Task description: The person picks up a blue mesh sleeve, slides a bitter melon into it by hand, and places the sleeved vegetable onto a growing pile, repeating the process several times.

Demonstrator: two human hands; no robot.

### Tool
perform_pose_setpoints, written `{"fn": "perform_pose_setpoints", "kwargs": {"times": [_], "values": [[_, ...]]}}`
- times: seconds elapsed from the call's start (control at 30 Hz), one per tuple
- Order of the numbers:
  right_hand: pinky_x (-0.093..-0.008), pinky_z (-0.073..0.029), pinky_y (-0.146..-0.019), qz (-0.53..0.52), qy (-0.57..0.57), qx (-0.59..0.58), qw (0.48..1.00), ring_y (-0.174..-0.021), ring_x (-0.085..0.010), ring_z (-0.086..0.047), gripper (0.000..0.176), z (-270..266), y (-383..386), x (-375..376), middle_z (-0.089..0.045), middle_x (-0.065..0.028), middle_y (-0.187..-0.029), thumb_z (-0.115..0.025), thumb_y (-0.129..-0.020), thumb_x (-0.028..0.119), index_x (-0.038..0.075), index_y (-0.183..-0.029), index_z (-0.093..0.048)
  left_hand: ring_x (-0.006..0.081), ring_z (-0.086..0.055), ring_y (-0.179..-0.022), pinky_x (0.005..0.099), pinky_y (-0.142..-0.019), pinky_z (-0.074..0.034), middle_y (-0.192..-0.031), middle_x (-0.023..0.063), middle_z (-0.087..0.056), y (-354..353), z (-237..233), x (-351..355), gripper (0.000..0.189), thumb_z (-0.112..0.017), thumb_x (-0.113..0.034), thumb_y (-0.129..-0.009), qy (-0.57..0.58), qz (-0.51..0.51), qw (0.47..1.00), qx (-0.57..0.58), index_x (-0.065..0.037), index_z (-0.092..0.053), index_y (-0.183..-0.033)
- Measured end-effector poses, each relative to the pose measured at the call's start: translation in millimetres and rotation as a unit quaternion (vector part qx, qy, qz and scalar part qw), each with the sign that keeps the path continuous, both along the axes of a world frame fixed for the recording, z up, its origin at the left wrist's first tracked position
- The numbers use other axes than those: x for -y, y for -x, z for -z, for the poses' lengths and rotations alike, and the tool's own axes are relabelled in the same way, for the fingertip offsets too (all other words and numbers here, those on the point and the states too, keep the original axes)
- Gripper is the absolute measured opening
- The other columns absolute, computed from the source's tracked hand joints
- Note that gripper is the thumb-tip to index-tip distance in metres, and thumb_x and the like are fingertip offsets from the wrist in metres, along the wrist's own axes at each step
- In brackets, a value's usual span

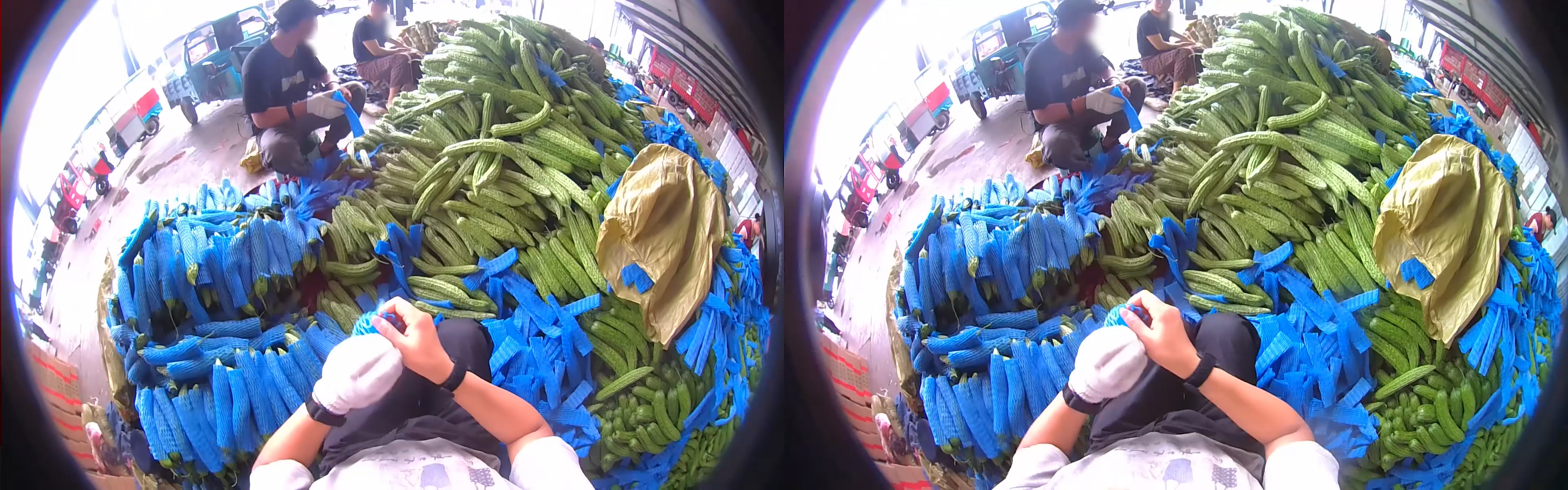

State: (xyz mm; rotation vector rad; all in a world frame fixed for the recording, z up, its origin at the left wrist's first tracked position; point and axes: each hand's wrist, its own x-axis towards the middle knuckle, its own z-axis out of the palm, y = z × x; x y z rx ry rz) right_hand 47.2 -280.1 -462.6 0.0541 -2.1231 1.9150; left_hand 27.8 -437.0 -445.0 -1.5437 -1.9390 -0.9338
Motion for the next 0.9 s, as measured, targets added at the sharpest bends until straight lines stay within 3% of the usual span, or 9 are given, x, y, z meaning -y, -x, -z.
{"fn": "perform_pose_setpoints", "kwargs": {"times": [0.33, 0.37, 0.4, 0.47, 0.53, 0.57, 0.7, 0.8, 0.9], "values": [[-0.0389, -0.051, -0.064, -0.086, -0.216, -0.255, 0.938, -0.071, -0.0313, -0.064, 0.013, 8.2, 12.8, 25.9, -0.064, -0.0161, -0.082, -0.064, -0.084, 0.008, -0.001, -0.093, -0.06, 0.0299, -0.063, -0.078, 0.035, -0.07, -0.052, -0.088, 0.0096, -0.064, 51.9, 48.6, 17.1, 0.021, -0.061, -0.016, -0.08, 0.224, -0.035, 0.951, 0.211, -0.006, -0.06, -0.099], [-0.0384, -0.051, -0.062, -0.124, -0.285, -0.238, 0.92, -0.069, -0.0289, -0.064, 0.008, 13.8, 10.5, 30.4, -0.061, -0.014, -0.077, -0.062, -0.082, 0.006, 0.002, -0.087, -0.059, 0.0261, -0.062, -0.08, 0.0339, -0.074, -0.051, -0.09, 0.0073, -0.064, 51.7, 61.0, 17.1, 0.021, -0.059, -0.02, -0.084, 0.111, -0.041, 0.908, 0.403, -0.008, -0.06, -0.101], [-0.0368, -0.051, -0.061, -0.141, -0.306, -0.253, 0.907, -0.067, -0.0282, -0.063, 0.005, 12.0, 10.1, 33.1, -0.057, -0.0119, -0.072, -0.06, -0.081, 0.005, 0.003, -0.083, -0.055, 0.0224, -0.062, -0.082, 0.0327, -0.077, -0.051, -0.092, 0.0051, -0.065, 49.4, 66.6, 13.3, 0.021, -0.056, -0.024, -0.088, -0.008, -0.048, 0.816, 0.576, -0.009, -0.059, -0.103], [-0.0362, -0.05, -0.06, -0.145, -0.33, -0.252, 0.898, -0.065, -0.0277, -0.061, 0.007, 17.2, 11.8, 32.7, -0.052, -0.0107, -0.07, -0.059, -0.08, 0.003, 0.004, -0.081, -0.052, 0.0191, -0.06, -0.088, 0.0324, -0.081, -0.05, -0.098, 0.0071, -0.063, 77.8, 133.0, 29.1, 0.025, -0.046, -0.03, -0.097, -0.306, 0.2, 0.373, 0.853, -0.009, -0.058, -0.104], [-0.0367, -0.049, -0.063, -0.088, -0.284, -0.197, 0.934, -0.077, -0.0282, -0.061, 0.016, 17.4, 14.2, 28.5, -0.054, -0.0109, -0.081, -0.059, -0.077, 0.003, 0.004, -0.091, -0.054, 0.0198, -0.06, -0.089, 0.0325, -0.082, -0.051, -0.1, 0.0075, -0.063, 93.5, 264.9, 55.9, 0.024, -0.045, -0.025, -0.098, -0.363, 0.11, 0.481, 0.79, -0.007, -0.056, -0.109], [-0.0374, -0.049, -0.067, -0.04, -0.33, -0.185, 0.925, -0.082, -0.0287, -0.06, 0.017, 19.6, 17.2, 26.7, -0.054, -0.0107, -0.084, -0.059, -0.076, 0.004, 0.005, -0.093, -0.054, 0.02, -0.059, -0.094, 0.0323, -0.085, -0.05, -0.104, 0.0065, -0.061, 91.5, 277.4, 54.6, 0.023, -0.046, -0.019, -0.098, -0.227, 0.108, 0.691, 0.678, -0.006, -0.053, -0.117], [-0.0408, -0.045, -0.081, 0.094, -0.395, -0.25, 0.879, -0.09, -0.0302, -0.056, 0.019, 25.9, 35.4, 21.0, -0.054, -0.0104, -0.089, -0.059, -0.074, 0.001, 0.005, -0.092, -0.054, 0.0222, -0.057, -0.107, 0.0324, -0.087, -0.047, -0.111, 0.0094, -0.059, 65.6, 135.1, 12.2, 0.029, -0.054, -0.009, -0.091, 0.052, -0.184, 0.921, 0.338, -0.005, -0.052, -0.12], [-0.0366, -0.045, -0.081, -0.021, -0.351, -0.178, 0.919, -0.094, -0.0274, -0.056, 0.01, 41.2, 42.6, 19.4, -0.054, -0.0103, -0.086, -0.057, -0.075, 0.004, 0.004, -0.085, -0.055, 0.0216, -0.055, -0.112, 0.0338, -0.093, -0.045, -0.119, 0.0103, -0.057, 90.0, 153.7, 18.9, 0.034, -0.051, -0.011, -0.092, -0.071, -0.188, 0.895, 0.398, -0.003, -0.049, -0.125], [-0.0395, -0.047, -0.078, -0.161, -0.204, -0.111, 0.959, -0.092, -0.0313, -0.058, 0.013, 50.3, 47.0, 20.3, -0.055, -0.0122, -0.085, -0.06, -0.074, -0.001, 0.002, -0.084, -0.053, 0.0244, -0.054, -0.115, 0.0362, -0.098, -0.042, -0.125, 0.0119, -0.054, 101.1, 136.7, 13.3, 0.039, -0.047, -0.018, -0.094, -0.297, 0.004, 0.689, 0.661, -0.002, -0.044, -0.13]]}}
